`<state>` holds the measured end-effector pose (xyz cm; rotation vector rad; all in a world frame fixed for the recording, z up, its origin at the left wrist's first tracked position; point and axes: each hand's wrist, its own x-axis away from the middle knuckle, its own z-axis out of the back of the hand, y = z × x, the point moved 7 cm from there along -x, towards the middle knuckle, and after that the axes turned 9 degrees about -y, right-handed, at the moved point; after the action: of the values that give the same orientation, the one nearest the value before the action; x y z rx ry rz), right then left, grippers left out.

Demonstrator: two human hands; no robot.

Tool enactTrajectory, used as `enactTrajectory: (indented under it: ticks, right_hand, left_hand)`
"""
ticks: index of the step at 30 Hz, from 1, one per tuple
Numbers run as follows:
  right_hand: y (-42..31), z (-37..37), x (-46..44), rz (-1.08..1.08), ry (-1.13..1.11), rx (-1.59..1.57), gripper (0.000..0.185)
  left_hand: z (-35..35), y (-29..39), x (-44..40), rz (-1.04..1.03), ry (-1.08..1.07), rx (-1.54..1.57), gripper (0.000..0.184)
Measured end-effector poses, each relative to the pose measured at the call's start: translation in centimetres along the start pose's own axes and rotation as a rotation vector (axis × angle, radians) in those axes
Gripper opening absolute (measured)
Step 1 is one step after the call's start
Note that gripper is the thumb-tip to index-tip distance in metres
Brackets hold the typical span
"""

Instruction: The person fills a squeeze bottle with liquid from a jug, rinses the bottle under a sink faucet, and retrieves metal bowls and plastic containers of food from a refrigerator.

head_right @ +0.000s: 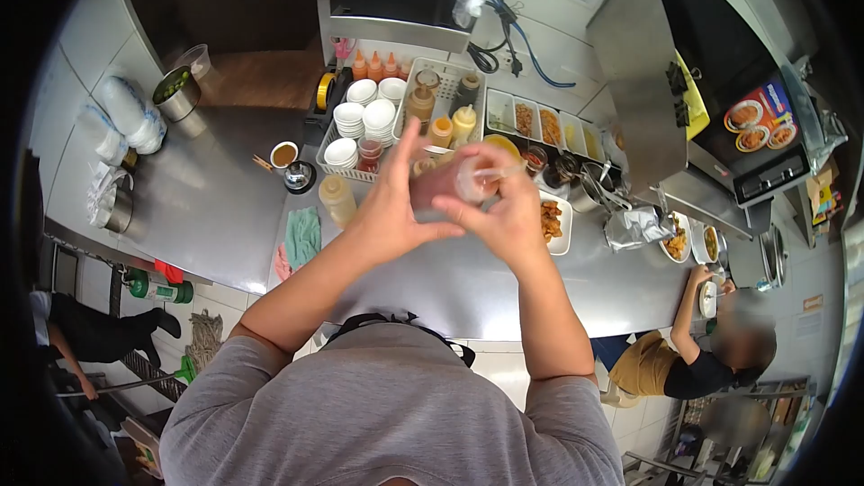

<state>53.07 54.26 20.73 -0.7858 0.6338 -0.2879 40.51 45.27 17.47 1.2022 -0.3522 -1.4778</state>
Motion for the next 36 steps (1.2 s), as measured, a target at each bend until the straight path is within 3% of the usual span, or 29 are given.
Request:
enactTrajectory:
  ticks: [1,3,6,9,13,15,17,19,21,23,24,25,27,29,31,33,34,36]
  right_hand:
    - [0.4,-0.3,-1.3,0.006,-0.008,-0.005,0.061]
    - [1.1,0.7,-3.5,-0.008,0.253,0.225,0.055]
    - [6.0,0.5,-8.2,0.175,0.307,0.483,0.051]
    - [11.4,-0.8,-12.5,0.196,0.227,0.695,0.05]
    - [18.8,-2.2,-17.5,-0.016,0.158,0.501,0.045]
    - [23.4,-3.2,-20.3,-0.138,0.044,0.462,0.038]
    - [25.4,-3.4,-22.0,-0.162,0.114,0.43,0.037]
    - [30.4,-4.6,-23.5,-0.261,-0.09,0.279,0.044]
    - [33.1,-5.0,-24.3,-0.239,-0.082,0.288,0.048]
    - [34.1,-5.5,-24.0,-0.209,-0.093,0.414,0.044]
    - [33.3,-5.8,-24.2,-0.126,-0.089,0.672,0.035]
    - [32.7,-5.8,-24.1,-0.188,-0.161,0.739,0.037]
    - [23.6,-4.8,-21.0,-0.138,0.008,0.653,0.039]
    - [16.5,-5.7,-14.9,-0.271,-0.071,0.275,0.037]
    - [10.7,-7.7,-7.6,-0.274,-0.198,0.226,0.052]
    - [8.2,-8.9,-2.4,-0.407,-0.309,0.386,0.052]
    - [8.1,-8.9,-1.1,-0.437,-0.283,0.396,0.052]
    - [7.1,-7.3,1.3,-0.348,0.026,0.364,0.042]
  left_hand:
    - [0.7,-0.4,0.1,0.005,0.008,-0.006,0.115]
    - [2.8,-1.1,1.0,-0.014,0.08,-0.117,0.112]
    - [4.2,-2.6,4.2,0.053,0.072,-0.069,0.092]
    - [5.0,-3.7,7.9,0.108,0.051,-0.071,0.073]
    - [5.0,-6.7,13.2,0.279,-0.044,0.022,0.051]
    - [3.8,-8.8,15.4,0.397,-0.089,0.053,0.05]
    - [2.4,-11.1,16.9,0.509,-0.138,0.083,0.049]
    - [0.4,-13.2,17.3,0.597,-0.204,0.111,0.053]
    - [-1.3,-15.1,16.4,0.581,-0.206,0.065,0.062]
    - [-2.0,-16.0,14.5,0.479,-0.054,-0.12,0.073]
    - [-2.8,-17.0,13.8,0.467,-0.029,-0.127,0.074]
    - [-3.4,-17.9,13.2,0.457,-0.01,-0.13,0.075]
    - [-5.2,-20.3,11.9,0.487,-0.06,0.011,0.072]
    - [-6.6,-21.0,11.0,0.492,-0.104,0.152,0.068]
    - [-7.4,-21.1,10.3,0.519,-0.057,0.259,0.06]
    - [-7.3,-18.7,8.7,0.446,-0.034,0.261,0.058]
    - [-7.0,-17.0,7.8,0.446,-0.074,0.214,0.057]
    - [-6.7,-13.8,6.2,0.375,-0.116,0.174,0.047]
